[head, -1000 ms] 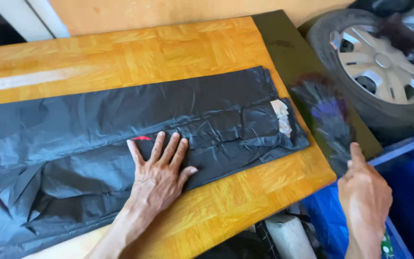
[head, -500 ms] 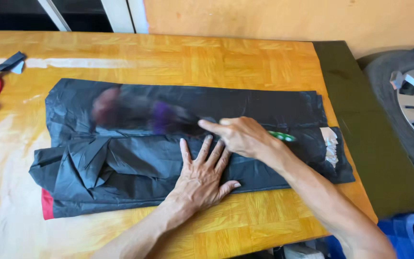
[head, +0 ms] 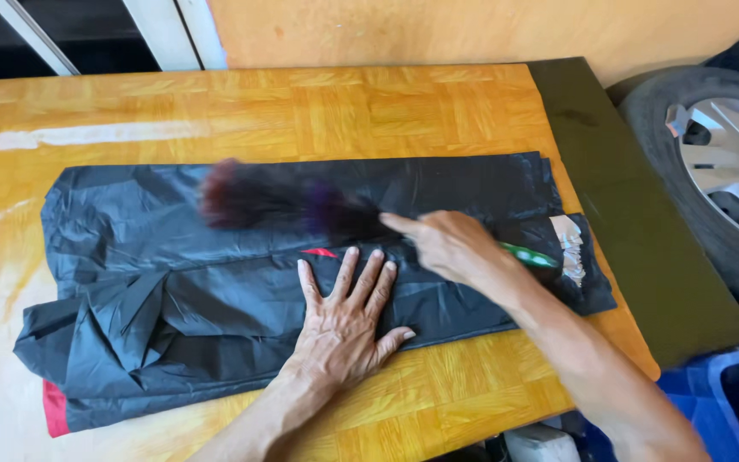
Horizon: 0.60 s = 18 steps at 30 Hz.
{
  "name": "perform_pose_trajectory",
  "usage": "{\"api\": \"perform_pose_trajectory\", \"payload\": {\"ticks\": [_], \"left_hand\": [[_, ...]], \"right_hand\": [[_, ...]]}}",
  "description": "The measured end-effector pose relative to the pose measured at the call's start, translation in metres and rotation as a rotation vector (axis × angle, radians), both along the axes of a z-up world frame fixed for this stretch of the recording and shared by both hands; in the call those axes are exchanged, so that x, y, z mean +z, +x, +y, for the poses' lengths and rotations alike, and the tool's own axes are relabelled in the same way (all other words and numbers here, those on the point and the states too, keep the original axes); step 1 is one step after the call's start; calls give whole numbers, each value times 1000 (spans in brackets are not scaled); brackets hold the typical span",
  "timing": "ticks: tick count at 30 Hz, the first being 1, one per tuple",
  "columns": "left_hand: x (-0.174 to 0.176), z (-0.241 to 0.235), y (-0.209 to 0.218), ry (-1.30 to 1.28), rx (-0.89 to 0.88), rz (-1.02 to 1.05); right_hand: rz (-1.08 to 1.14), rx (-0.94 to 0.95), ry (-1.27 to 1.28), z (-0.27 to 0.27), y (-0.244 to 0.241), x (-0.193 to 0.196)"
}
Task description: The person folds a black garment on a wooden table, smoothing it with a duster. They then retrieve a larger black item from a blue bin, unfold it, and fold it into a compact roll. Finally, they place the folded item into a black pouch with red trim.
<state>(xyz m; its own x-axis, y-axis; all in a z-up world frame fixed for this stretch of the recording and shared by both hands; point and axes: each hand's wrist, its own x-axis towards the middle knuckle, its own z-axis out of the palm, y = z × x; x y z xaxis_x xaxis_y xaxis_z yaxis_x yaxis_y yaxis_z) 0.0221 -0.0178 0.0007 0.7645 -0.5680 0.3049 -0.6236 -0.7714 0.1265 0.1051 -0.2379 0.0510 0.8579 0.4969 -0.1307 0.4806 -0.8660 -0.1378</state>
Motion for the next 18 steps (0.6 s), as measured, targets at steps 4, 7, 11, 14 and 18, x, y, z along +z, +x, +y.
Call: {"api": "perform_pose_trajectory", "payload": {"ticks": [4,7,11,14,18], "left_hand": [[-5,-1,-1,4,30,-89],[-6,-2,0,24,37,-97],[6,-5,7,-61,13,44],[17,-6,28,-147,100,5],[42,1,63,-59,202,509]], "right_hand": [[554,-628,1193,-185,-55,-52],[154,-950,-279,-179,-98,32],[120,-1027,-252,-245,-143,26],[-56,-1261,156,-249,-155,36],[-247,-1065,402,-277,-147,17]]}}
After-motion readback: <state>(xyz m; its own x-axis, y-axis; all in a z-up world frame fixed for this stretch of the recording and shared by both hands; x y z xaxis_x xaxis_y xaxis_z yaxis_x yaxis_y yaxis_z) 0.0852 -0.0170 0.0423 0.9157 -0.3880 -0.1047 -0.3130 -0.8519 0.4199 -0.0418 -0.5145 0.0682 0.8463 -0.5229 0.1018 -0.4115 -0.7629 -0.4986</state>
